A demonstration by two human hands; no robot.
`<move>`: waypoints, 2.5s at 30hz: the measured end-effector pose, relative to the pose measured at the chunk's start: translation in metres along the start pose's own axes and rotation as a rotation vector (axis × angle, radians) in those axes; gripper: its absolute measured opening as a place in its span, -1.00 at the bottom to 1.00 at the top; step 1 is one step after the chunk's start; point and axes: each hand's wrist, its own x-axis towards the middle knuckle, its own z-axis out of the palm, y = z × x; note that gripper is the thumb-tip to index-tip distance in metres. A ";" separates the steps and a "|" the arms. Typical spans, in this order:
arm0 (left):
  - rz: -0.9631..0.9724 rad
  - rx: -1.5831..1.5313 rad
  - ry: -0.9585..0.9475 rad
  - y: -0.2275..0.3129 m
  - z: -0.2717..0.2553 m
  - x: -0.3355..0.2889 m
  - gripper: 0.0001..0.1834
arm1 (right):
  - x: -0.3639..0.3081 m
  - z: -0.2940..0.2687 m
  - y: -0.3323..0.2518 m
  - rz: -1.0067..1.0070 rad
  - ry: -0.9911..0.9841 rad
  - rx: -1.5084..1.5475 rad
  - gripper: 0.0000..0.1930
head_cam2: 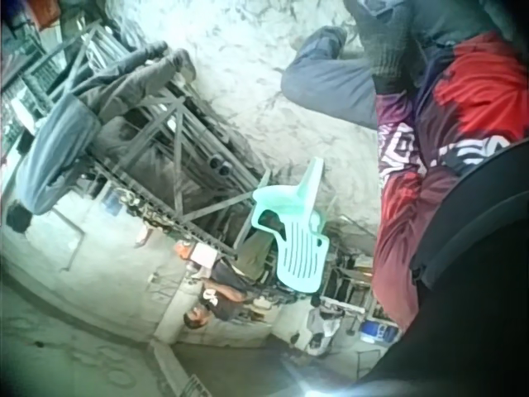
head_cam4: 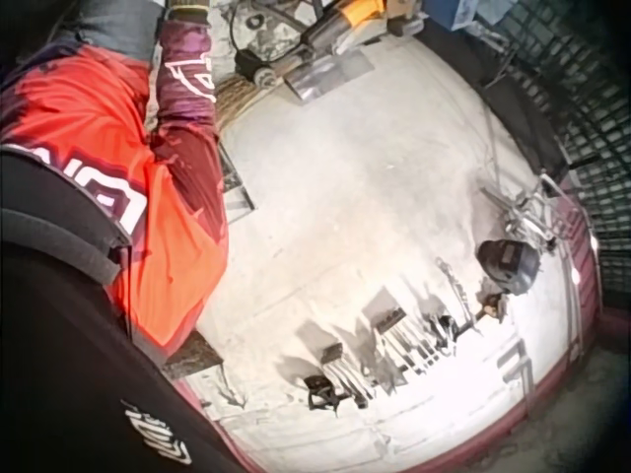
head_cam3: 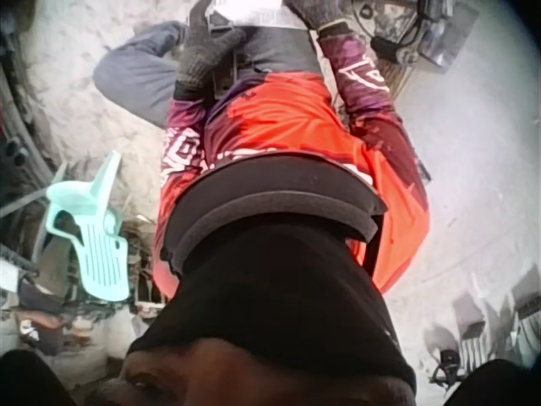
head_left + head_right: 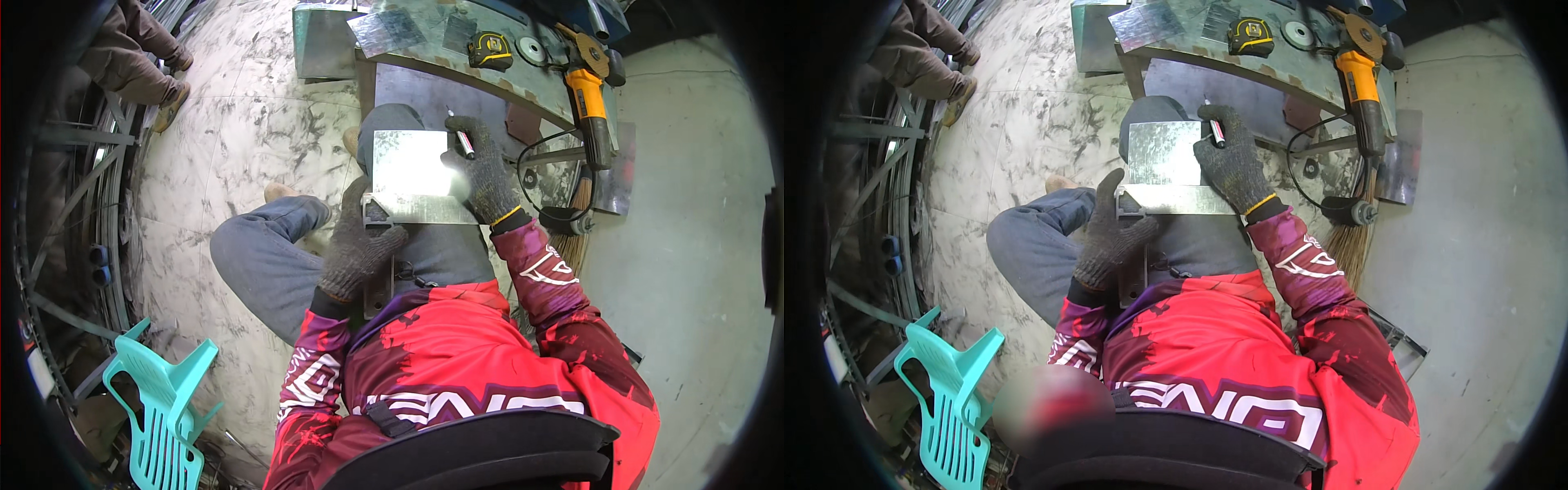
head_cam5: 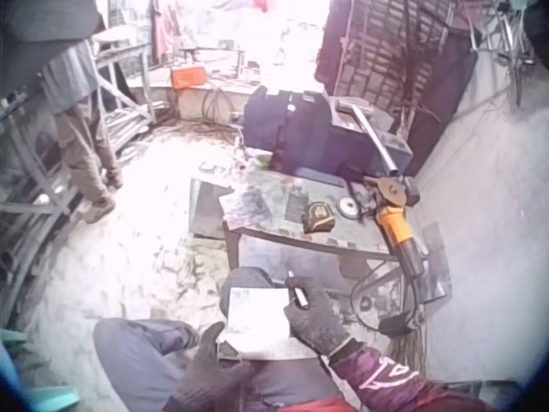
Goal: Measure and mark specific dimensions on a metal plate using a tape measure and a marker.
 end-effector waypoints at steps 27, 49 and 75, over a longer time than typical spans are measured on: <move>-0.087 -0.347 0.179 0.000 -0.011 0.093 -0.62 | 0.026 -0.027 -0.020 -0.124 0.191 0.104 -0.84; -0.055 -0.176 0.226 -0.008 -0.030 0.096 -0.51 | 0.192 -0.094 -0.018 0.034 -0.134 -0.746 -0.24; 0.312 -0.122 0.196 0.068 -0.006 0.073 -0.57 | 0.022 -0.052 -0.077 -0.425 -0.036 -0.157 -0.60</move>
